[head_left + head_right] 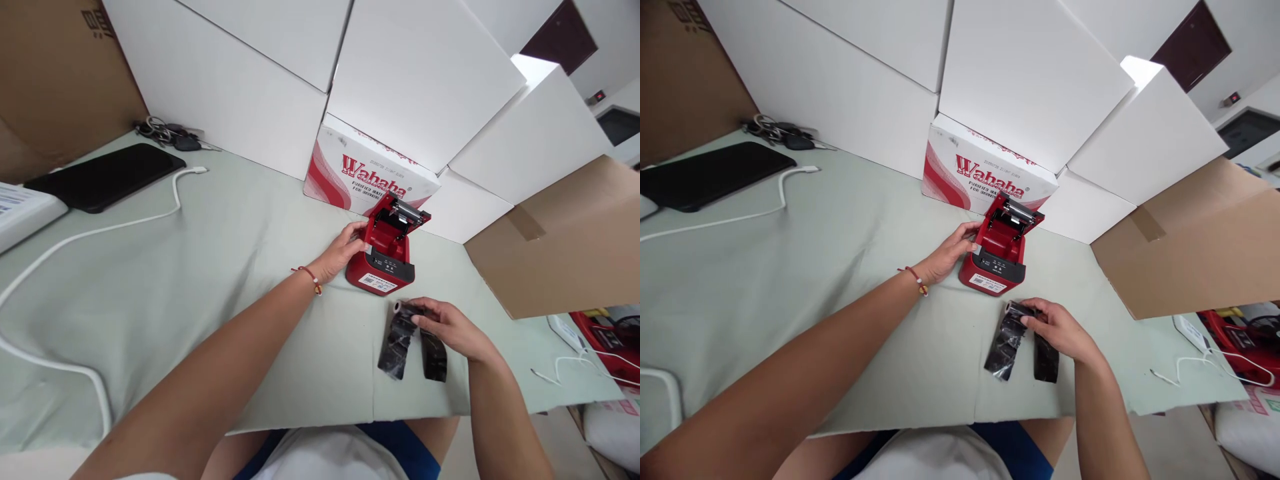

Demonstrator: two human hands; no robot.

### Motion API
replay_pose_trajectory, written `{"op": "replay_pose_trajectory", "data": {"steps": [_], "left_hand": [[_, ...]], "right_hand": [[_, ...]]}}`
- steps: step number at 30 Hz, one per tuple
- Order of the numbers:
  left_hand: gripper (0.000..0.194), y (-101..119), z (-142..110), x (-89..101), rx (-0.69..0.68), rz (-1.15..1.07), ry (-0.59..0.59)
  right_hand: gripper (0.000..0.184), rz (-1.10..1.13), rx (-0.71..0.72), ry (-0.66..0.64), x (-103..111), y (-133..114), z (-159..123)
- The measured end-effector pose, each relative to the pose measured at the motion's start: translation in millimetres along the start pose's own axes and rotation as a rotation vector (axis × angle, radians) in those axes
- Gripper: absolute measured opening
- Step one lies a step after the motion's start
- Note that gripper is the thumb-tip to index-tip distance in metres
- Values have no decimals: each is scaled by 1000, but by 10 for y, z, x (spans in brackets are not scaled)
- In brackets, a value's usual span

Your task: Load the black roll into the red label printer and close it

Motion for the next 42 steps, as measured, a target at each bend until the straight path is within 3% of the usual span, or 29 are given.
{"op": "replay_pose_trajectory", "data": {"steps": [4, 6, 9, 13, 17, 19, 22, 25, 27, 31, 34, 42], "left_hand": [[73, 7, -5, 26, -3, 26, 13], [74, -1, 3, 32, -1, 28, 14], [73, -10, 13, 27, -2, 26, 7], [72, 1, 5, 21, -5, 34, 13], [72, 13, -3, 6, 4, 21, 20], [72, 17, -2, 0, 6, 16, 17], [72, 16, 0, -1, 9, 8, 14], [71, 10, -2, 1, 12, -9, 10], [71, 4, -3, 7, 13, -2, 14], [68, -4, 6, 25, 0, 30, 28], [67, -17, 21, 30, -4, 28, 32], [67, -37, 27, 29, 9, 11, 32]], "right_hand": [[68, -299, -108, 392, 394, 310, -90], [61, -413, -169, 482, 555, 432, -135], [49, -480, -195, 450, 569, 552, -75], [51, -548, -188, 362, 452, 560, 41], [41, -517, -117, 151, 478, 263, -128], [48, -460, -38, 24, 533, -54, -297], [60, -460, 72, 40, 680, -647, -392], [54, -497, 175, 102, 671, -1180, -125], [43, -608, 140, 110, 597, -1378, 207], [24, -849, 38, 53, 455, -1577, 859], [14, -918, 21, -15, 389, -1641, 1159], [23, -976, 85, -38, 228, -1577, 1374]]}}
Point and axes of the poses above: each hand's wrist, its own z-axis towards the middle knuckle, its own x-axis out of the back of the hand, y = z × x, the point moved 8 cm from there along z, towards the middle knuckle, and after that the axes turned 5 degrees about -z, right-handed, at the moved point
